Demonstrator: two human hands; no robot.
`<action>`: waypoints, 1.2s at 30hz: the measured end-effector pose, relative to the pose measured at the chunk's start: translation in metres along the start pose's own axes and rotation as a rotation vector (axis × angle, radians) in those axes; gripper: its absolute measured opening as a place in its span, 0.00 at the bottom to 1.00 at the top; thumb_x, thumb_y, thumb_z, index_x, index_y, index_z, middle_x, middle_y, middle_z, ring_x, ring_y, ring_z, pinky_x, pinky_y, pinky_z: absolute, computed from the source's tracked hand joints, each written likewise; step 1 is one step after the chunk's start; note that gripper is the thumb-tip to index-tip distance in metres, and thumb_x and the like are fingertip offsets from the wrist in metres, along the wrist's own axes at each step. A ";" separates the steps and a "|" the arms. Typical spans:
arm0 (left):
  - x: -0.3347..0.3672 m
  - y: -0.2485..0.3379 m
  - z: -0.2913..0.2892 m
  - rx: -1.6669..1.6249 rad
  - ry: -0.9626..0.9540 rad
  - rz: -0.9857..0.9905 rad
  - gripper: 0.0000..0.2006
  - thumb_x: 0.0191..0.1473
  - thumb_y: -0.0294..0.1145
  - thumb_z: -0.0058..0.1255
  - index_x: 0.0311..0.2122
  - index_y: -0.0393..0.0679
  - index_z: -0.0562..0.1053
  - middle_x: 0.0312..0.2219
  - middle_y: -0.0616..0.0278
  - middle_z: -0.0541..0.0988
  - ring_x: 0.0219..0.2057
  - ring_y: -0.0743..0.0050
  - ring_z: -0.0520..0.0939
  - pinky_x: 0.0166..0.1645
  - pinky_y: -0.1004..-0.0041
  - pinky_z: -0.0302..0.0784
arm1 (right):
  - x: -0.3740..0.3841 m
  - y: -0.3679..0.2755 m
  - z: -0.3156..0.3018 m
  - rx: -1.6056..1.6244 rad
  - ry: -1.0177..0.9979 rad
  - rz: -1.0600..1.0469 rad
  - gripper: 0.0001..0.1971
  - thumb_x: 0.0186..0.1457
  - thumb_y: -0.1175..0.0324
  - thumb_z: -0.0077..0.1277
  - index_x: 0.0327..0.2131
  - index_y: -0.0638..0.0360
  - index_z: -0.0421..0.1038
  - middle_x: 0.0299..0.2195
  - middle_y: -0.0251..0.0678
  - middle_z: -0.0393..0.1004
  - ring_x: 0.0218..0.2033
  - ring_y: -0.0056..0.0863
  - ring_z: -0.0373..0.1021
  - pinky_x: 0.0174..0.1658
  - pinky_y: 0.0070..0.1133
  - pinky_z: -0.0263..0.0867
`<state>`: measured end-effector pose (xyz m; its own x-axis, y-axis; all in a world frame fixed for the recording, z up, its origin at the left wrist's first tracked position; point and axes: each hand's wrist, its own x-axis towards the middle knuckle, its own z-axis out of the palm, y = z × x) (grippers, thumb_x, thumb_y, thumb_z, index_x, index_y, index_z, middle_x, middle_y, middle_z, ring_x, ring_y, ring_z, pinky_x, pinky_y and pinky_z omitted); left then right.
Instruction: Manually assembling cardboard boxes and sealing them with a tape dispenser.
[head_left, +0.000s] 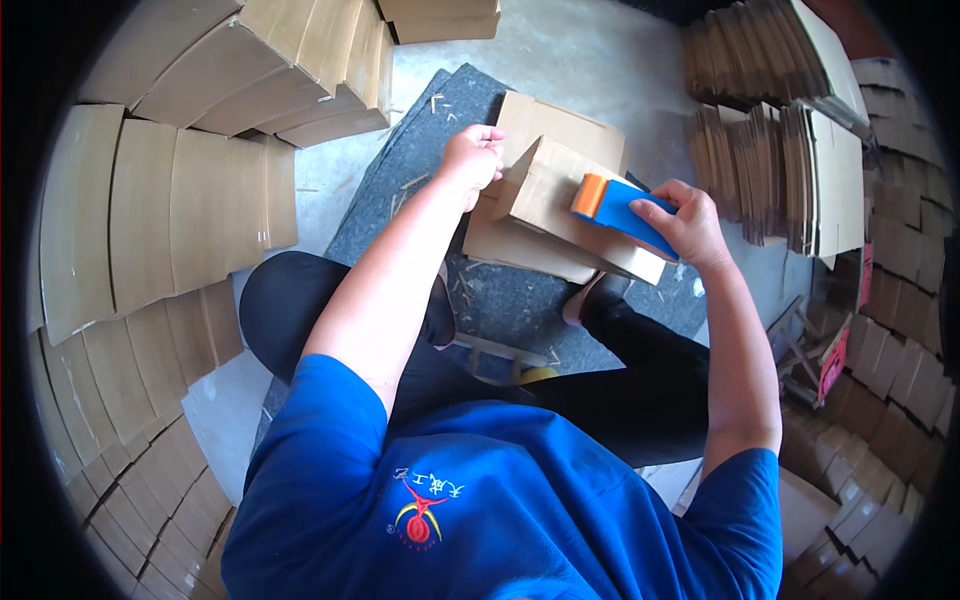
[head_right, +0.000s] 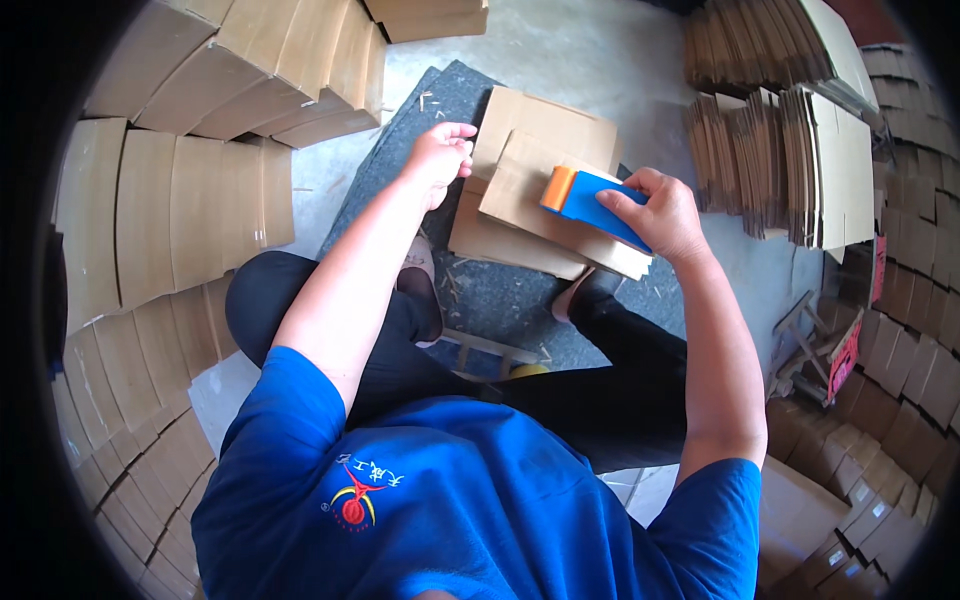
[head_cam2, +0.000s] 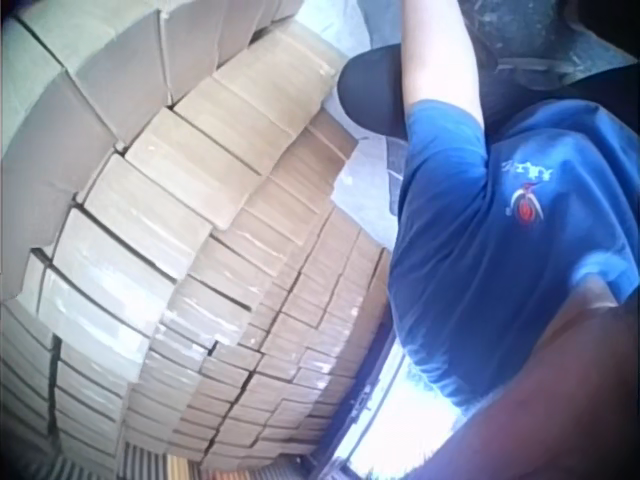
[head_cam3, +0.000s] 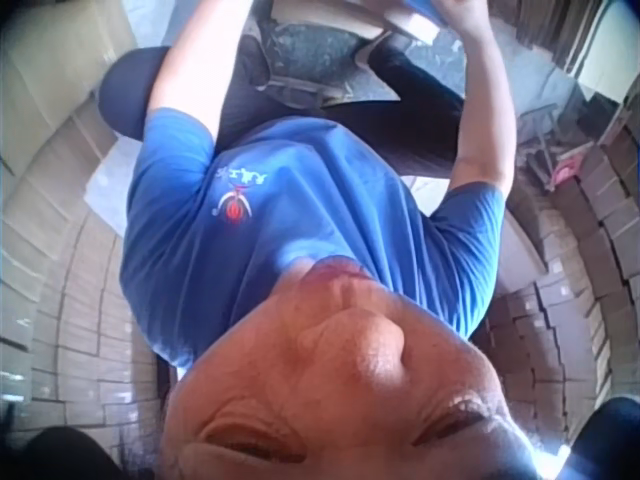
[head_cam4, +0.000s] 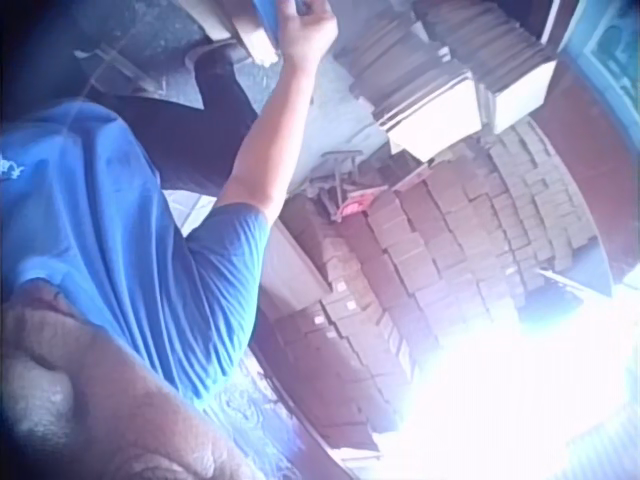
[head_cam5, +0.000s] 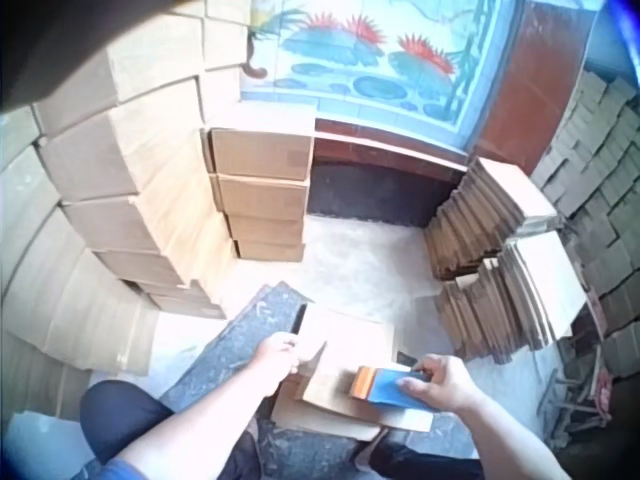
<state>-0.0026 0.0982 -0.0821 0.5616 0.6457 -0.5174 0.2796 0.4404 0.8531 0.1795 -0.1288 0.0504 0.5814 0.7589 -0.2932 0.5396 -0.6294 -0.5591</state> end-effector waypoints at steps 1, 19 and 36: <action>0.001 -0.004 0.002 0.000 -0.004 -0.005 0.14 0.59 0.20 0.42 0.50 0.36 0.70 0.28 0.66 0.73 0.24 0.82 0.72 0.28 0.79 0.71 | 0.001 -0.001 0.002 -0.068 -0.002 0.010 0.23 0.47 0.50 0.64 0.35 0.63 0.78 0.26 0.42 0.78 0.29 0.30 0.76 0.38 0.25 0.72; -0.029 -0.037 0.038 0.650 0.368 0.483 0.10 0.56 0.33 0.51 0.40 0.39 0.75 0.37 0.47 0.78 0.40 0.48 0.79 0.49 0.60 0.74 | 0.001 -0.006 0.015 -0.258 0.040 -0.017 0.23 0.47 0.46 0.61 0.32 0.59 0.78 0.28 0.44 0.79 0.32 0.40 0.77 0.40 0.30 0.72; -0.021 -0.034 0.054 0.536 0.109 0.097 0.28 0.65 0.54 0.33 0.56 0.40 0.70 0.51 0.43 0.75 0.55 0.47 0.74 0.58 0.61 0.68 | -0.036 0.096 -0.059 -0.182 -0.086 0.059 0.26 0.51 0.43 0.59 0.32 0.62 0.78 0.26 0.42 0.77 0.29 0.30 0.76 0.37 0.26 0.73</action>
<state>0.0178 0.0360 -0.0964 0.5284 0.7408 -0.4148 0.6039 0.0155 0.7969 0.2464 -0.2270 0.0529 0.5653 0.7266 -0.3904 0.6123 -0.6868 -0.3917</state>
